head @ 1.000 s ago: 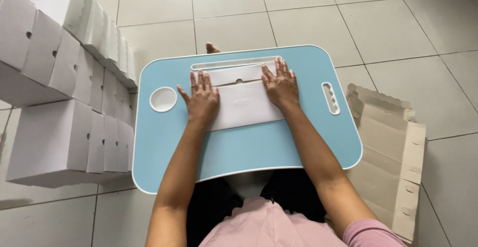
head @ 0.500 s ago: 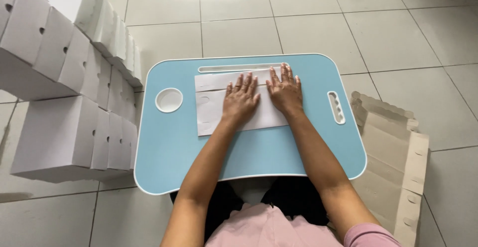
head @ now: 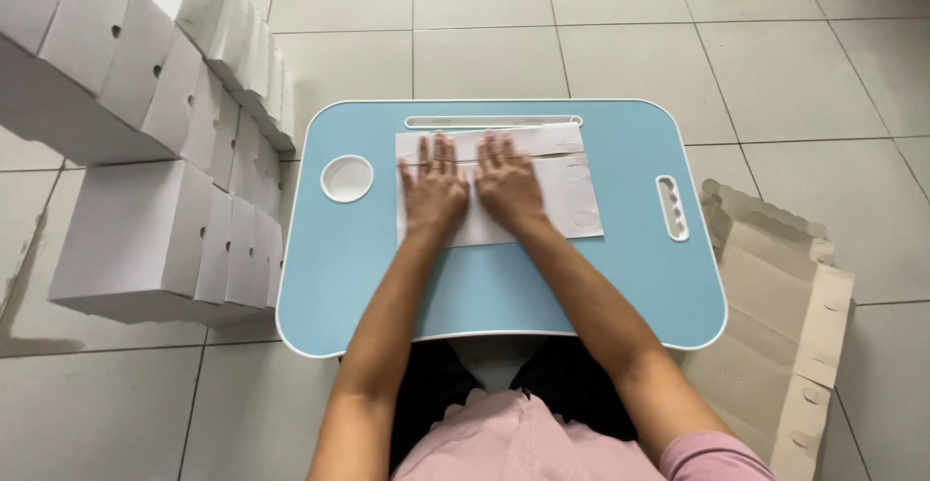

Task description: The person is folding a flat cardboard cutout into a box, tucking in the flaps to secure the structure.

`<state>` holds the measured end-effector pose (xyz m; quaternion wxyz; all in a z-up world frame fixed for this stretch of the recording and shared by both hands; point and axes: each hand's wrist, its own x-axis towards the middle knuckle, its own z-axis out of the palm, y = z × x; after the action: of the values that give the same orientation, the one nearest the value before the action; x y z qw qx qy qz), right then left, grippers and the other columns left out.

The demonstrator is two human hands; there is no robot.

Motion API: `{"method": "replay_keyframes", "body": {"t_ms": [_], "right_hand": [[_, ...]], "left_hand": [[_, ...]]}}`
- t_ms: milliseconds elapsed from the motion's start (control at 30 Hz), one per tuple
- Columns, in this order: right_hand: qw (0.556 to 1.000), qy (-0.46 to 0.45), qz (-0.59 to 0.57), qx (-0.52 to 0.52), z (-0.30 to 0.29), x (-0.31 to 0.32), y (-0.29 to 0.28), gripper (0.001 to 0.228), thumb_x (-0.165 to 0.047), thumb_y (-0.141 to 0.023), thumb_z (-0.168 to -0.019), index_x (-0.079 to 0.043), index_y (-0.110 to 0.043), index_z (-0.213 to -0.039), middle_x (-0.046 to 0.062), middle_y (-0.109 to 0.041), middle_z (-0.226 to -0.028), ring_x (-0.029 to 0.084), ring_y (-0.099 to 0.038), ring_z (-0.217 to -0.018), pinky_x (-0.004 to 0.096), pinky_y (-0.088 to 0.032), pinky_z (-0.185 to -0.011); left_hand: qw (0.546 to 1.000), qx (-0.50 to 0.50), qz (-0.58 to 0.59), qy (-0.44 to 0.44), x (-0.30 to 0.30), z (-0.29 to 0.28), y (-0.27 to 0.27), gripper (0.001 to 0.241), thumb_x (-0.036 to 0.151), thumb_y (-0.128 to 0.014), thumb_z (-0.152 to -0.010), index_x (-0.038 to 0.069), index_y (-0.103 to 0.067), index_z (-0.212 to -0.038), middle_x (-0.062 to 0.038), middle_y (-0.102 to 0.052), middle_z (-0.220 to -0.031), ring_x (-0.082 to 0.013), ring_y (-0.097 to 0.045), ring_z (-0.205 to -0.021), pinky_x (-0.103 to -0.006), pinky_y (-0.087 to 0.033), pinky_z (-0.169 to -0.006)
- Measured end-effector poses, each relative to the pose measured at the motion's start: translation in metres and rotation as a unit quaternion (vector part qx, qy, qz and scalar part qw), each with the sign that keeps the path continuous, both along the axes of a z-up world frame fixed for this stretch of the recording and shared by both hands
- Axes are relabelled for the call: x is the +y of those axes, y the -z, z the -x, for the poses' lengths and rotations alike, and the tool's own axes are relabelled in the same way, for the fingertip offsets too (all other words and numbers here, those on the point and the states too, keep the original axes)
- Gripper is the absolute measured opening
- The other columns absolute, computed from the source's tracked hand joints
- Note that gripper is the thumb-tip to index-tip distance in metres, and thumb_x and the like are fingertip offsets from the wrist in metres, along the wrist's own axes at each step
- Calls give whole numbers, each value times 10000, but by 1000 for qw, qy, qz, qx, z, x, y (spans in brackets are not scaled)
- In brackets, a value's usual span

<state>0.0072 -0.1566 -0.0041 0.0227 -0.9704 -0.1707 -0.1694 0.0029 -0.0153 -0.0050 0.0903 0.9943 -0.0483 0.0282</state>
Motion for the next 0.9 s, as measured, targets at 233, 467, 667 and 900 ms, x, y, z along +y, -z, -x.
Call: {"method": "replay_keyframes", "body": {"t_ms": [233, 467, 667, 900], "right_hand": [[994, 47, -33, 89, -14, -53, -1, 529, -342, -359, -1099, -103, -451, -1561, 119, -379, -1641, 300, -328, -1522, 539, -287, -1181], [980, 149, -52, 118, -20, -90, 1, 593, -388, -320, -1108, -65, -352, -1604, 127, -282, -1684, 309, -215, -1563, 609, -138, -1227], [982, 89, -70, 151, -3, -33, -19, 584, -427, -269, -1116, -119, -333, -1607, 55, -224, -1697, 260, -174, -1569, 563, -183, -1230], [970, 143, -34, 195, -25, -100, -8, 842, -682, -189, -1060, -78, -171, -1646, 117, -111, -1727, 299, -72, -1591, 626, -59, -1253]], "left_hand": [[999, 7, 48, 19, 13, 0, -3, 595, 360, -276, -1055, 221, -232, -1632, 8, -154, -1714, -252, -109, -1572, -590, -147, -1221], [998, -61, -19, -14, 16, 0, 7, 603, 394, -366, -1062, 138, -339, -1607, -84, -268, -1688, -342, -155, -1562, -692, -128, -1184], [996, -19, 22, 83, -31, 7, -8, 597, 413, -309, -1070, 186, -292, -1622, -36, -210, -1703, -294, -162, -1566, -595, -187, -1215], [999, 23, 18, -17, 40, -1, -5, 631, 461, -274, -1072, 197, -213, -1642, -33, -116, -1724, -290, -76, -1580, -629, -93, -1228]]}}
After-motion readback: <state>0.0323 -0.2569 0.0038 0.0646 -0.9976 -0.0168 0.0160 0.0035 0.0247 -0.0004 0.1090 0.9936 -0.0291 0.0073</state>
